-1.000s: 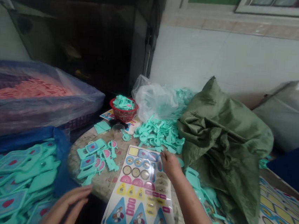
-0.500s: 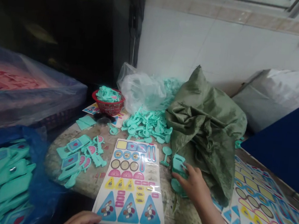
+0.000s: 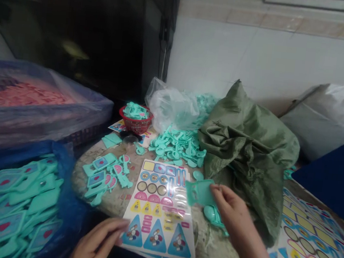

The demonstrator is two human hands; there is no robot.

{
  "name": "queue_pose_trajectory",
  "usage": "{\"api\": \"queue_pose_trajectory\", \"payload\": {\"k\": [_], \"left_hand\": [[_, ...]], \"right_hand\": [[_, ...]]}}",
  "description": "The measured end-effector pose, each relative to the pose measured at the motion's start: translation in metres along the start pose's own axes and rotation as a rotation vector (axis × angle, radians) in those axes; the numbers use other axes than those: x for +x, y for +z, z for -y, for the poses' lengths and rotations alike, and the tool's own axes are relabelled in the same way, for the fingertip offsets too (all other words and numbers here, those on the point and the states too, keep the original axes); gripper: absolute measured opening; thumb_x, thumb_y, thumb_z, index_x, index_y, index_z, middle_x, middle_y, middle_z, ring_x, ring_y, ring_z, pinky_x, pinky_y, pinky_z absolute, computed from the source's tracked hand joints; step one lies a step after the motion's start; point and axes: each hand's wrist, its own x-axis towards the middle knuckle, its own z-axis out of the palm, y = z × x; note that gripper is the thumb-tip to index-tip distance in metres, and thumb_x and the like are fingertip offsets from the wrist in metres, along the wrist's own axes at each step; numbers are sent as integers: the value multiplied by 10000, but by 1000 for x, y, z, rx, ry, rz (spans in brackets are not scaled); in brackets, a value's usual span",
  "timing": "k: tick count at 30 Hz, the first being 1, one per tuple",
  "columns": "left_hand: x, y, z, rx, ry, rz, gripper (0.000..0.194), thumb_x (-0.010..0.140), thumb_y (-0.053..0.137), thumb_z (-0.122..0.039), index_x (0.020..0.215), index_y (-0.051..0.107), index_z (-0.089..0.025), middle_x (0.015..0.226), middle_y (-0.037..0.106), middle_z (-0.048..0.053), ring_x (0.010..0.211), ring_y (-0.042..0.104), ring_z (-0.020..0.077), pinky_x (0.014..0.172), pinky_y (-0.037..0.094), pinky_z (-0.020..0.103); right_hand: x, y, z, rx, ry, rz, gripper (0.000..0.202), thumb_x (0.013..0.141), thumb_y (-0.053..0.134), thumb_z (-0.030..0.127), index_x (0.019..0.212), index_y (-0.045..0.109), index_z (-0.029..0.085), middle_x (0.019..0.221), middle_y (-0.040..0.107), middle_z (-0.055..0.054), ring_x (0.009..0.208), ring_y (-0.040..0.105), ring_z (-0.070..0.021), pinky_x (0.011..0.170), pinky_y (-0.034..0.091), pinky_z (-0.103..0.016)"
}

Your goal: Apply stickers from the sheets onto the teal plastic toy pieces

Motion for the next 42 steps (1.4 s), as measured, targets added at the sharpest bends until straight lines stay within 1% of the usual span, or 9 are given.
{"api": "queue_pose_trajectory", "payload": {"k": [4, 6, 8, 12, 15, 20, 24, 31, 42], "left_hand": [[22, 20, -8, 191, 179, 82, 520, 831, 548, -305, 1329, 416, -239, 1352, 485, 100, 1265, 417, 242, 1030, 394, 389], [27, 28, -7, 234, 162, 96, 604, 817, 563, -323, 1373, 345, -230, 1424, 385, 107, 1336, 289, 274, 1071, 310, 474], [28, 30, -4, 215, 108, 80, 522, 849, 505, -283, 1355, 380, -247, 1436, 370, 82, 1351, 256, 268, 1089, 262, 495], [29, 23, -1, -2, -176, 40, 364, 878, 437, -314, 1202, 565, -210, 1227, 596, 98, 1160, 523, 249, 1021, 378, 385], [37, 23, -2, -288, -457, -39, 363, 851, 474, -412, 1062, 633, -164, 1044, 677, 95, 1027, 597, 246, 925, 449, 329], [51, 34, 2, -822, -734, -21, 400, 760, 589, -439, 1071, 578, -187, 1051, 658, 76, 976, 614, 244, 744, 531, 344], [56, 39, 12, -931, -763, 13, 334, 720, 634, -393, 971, 596, -176, 1028, 648, 79, 947, 616, 232, 727, 533, 347], [52, 33, 18, -910, -813, 57, 353, 738, 610, -382, 1028, 585, -182, 1078, 634, 96, 978, 599, 259, 694, 539, 374], [52, 31, 18, -871, -827, 73, 336, 714, 626, -394, 966, 615, -170, 955, 678, 84, 917, 618, 247, 678, 529, 342]], "right_hand": [[-46, 72, 25, 98, -102, 297, 350, 733, 534, 528, 645, 560, 190, 600, 482, 13, 571, 427, -126, 517, 377, -230], [-63, 100, 32, 134, -152, 342, 350, 749, 523, 519, 620, 529, 193, 584, 453, 26, 574, 426, -123, 537, 389, -226], [-72, 113, 37, 175, -169, 390, 360, 781, 491, 524, 638, 528, 195, 598, 464, 28, 583, 448, -123, 544, 400, -220], [-61, 105, 40, 169, -117, 494, 409, 805, 449, 565, 830, 644, 206, 810, 632, -16, 798, 581, -179, 697, 459, -247], [-26, 100, 31, -56, -108, 319, 502, 855, 328, 555, 1060, 636, 215, 1025, 649, -62, 964, 583, -216, 786, 457, -298], [47, 127, 1, -289, -217, 198, 360, 852, 368, 383, 888, 668, 187, 940, 667, -82, 933, 577, -221, 824, 415, -317], [70, 148, -16, -419, -197, 122, 248, 831, 425, 320, 916, 614, 184, 916, 646, -73, 830, 573, -199, 687, 390, -277], [53, 152, -14, -610, -186, 123, 192, 861, 406, 307, 909, 559, 201, 947, 618, -77, 781, 558, -188, 576, 288, -264], [61, 158, -13, -466, -21, 111, 244, 784, 485, 446, 803, 570, 217, 820, 615, -45, 762, 559, -201, 565, 296, -272]]}}
